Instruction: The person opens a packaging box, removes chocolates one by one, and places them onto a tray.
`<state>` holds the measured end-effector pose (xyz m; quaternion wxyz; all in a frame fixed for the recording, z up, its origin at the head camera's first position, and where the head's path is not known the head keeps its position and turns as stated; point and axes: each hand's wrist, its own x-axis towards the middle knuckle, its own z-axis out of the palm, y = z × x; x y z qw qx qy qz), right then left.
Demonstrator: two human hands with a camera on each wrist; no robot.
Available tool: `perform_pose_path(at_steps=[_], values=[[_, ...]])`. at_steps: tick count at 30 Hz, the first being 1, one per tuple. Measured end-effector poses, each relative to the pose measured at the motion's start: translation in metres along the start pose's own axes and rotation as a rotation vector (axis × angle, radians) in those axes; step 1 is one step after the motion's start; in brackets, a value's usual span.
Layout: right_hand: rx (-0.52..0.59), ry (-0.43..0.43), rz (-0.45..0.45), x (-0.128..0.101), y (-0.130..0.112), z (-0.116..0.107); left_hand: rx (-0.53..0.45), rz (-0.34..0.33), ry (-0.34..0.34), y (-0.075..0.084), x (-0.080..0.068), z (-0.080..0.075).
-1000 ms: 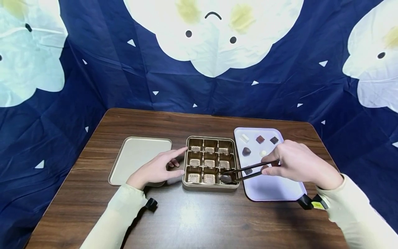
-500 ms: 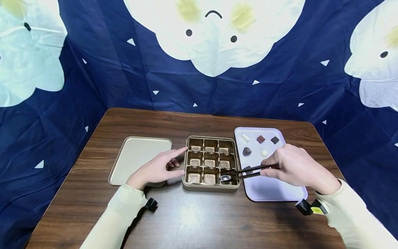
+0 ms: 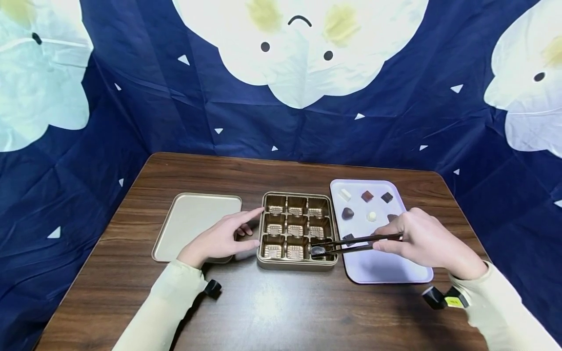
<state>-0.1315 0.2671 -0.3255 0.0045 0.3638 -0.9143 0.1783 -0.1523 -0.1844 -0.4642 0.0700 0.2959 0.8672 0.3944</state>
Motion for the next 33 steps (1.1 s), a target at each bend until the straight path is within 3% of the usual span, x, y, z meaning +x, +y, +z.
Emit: perform_pose_path(at_steps=[11,23,33], values=[[0.127,0.045,-0.078,-0.01,0.005,-0.01,-0.015,-0.001,-0.002,0.001,-0.001,0.0],[0.088,0.182,0.061,-0.049,0.016,-0.031,-0.011,0.014,0.008,-0.001,0.0,0.0],[0.005,0.231,0.176,-0.078,0.033,-0.039,0.004,0.015,0.006,0.0,0.0,0.0]])
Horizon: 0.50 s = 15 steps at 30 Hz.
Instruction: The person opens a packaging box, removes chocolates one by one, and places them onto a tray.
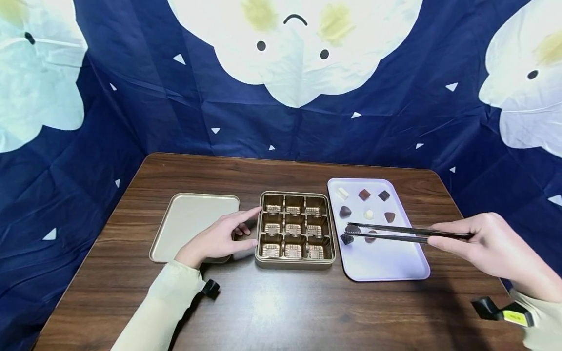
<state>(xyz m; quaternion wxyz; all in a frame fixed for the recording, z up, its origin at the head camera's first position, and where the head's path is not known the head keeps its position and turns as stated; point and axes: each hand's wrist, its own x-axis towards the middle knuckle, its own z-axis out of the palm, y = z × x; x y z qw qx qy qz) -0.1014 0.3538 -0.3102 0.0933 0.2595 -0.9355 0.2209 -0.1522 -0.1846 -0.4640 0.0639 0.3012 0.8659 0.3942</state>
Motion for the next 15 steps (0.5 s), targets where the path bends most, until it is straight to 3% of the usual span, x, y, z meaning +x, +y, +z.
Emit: perform_pose_path(at_steps=[15], values=[[-0.078,0.049,0.265,-0.045,0.055,-0.009,0.012,-0.012,-0.004,-0.001,0.0,0.0]])
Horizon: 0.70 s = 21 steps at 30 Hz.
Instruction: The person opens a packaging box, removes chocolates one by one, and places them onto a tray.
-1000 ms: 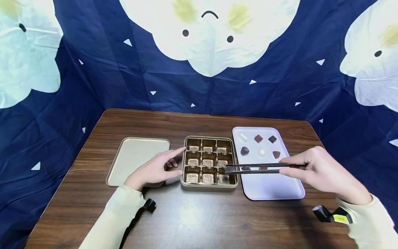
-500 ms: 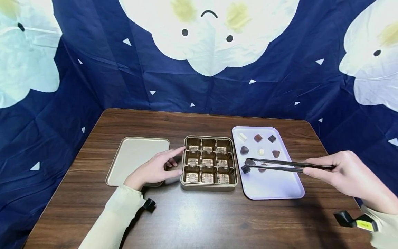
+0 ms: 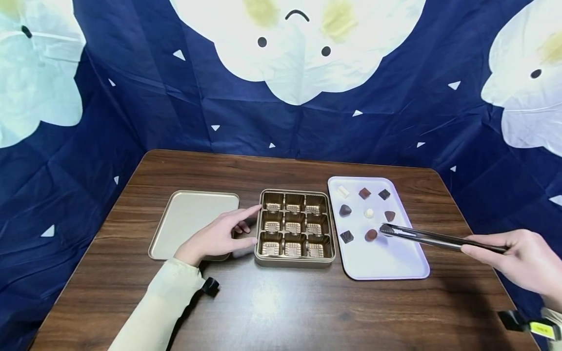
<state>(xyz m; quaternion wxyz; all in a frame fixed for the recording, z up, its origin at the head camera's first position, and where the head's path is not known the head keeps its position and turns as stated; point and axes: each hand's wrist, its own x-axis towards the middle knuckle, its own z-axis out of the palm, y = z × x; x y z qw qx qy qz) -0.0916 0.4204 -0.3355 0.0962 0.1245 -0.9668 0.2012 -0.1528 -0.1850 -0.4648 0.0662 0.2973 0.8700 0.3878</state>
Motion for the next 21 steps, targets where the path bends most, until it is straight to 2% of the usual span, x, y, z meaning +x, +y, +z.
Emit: perform_pose_path(at_steps=[9,21], values=[[-0.024,-0.024,0.08,-0.012,0.024,0.01,0.006,-0.001,0.0,0.002,0.0,0.001],[-0.064,-0.041,0.112,-0.021,0.026,0.017,-0.006,-0.004,0.001,0.0,0.0,0.001]])
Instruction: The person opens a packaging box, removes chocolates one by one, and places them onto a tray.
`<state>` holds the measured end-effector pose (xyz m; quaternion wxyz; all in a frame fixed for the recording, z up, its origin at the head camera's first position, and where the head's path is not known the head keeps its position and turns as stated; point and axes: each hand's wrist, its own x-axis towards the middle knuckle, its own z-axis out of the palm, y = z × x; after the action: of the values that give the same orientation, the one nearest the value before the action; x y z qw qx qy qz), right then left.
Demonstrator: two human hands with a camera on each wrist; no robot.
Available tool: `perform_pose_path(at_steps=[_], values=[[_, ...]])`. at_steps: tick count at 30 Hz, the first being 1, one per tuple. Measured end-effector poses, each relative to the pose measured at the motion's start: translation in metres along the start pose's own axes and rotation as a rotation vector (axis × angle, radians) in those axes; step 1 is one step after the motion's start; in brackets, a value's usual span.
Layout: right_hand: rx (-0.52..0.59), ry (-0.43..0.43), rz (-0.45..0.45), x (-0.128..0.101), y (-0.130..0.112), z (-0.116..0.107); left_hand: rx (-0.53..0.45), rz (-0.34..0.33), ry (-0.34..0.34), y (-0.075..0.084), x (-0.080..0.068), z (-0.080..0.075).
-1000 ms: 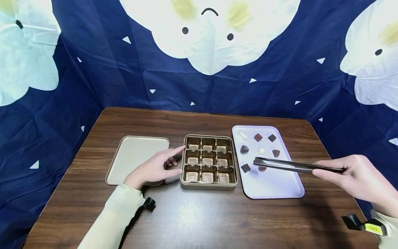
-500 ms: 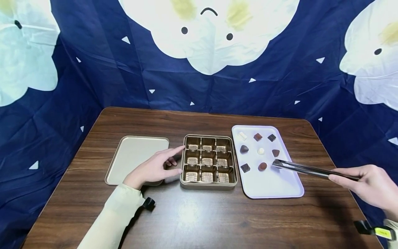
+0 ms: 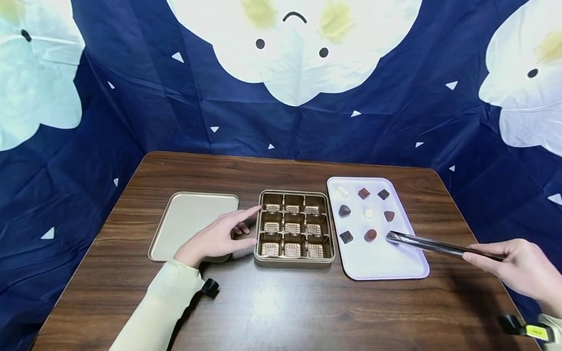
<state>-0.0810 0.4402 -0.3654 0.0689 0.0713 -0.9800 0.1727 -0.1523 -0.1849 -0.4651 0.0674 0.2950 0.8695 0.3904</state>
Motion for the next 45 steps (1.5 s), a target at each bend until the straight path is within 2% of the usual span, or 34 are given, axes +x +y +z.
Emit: perform_pose_path(at_steps=[7,16,23,28,31,34,39,45], values=[[0.027,0.005,-0.002,-0.002,0.003,0.002,-0.009,0.003,-0.001,0.0,0.0,0.0],[0.073,0.059,0.018,-0.003,0.007,-0.002,0.001,0.004,0.0,0.0,0.0,0.0],[0.187,0.184,0.081,-0.004,0.002,0.004,-0.005,0.005,0.004,0.0,-0.001,0.0],[0.274,0.294,0.144,-0.005,0.001,0.016,-0.01,0.008,0.006,0.0,-0.001,0.0],[0.278,0.362,0.175,-0.004,0.002,0.026,-0.012,0.01,0.004,0.0,-0.001,0.001],[0.256,0.389,0.189,-0.002,0.004,0.036,-0.016,0.013,0.004,-0.001,-0.001,0.001],[0.161,0.338,0.203,0.0,0.011,0.051,-0.018,0.015,0.009,-0.001,0.0,0.001],[0.057,0.184,0.241,-0.001,0.018,0.067,-0.023,0.015,0.008,-0.001,0.0,0.001]])
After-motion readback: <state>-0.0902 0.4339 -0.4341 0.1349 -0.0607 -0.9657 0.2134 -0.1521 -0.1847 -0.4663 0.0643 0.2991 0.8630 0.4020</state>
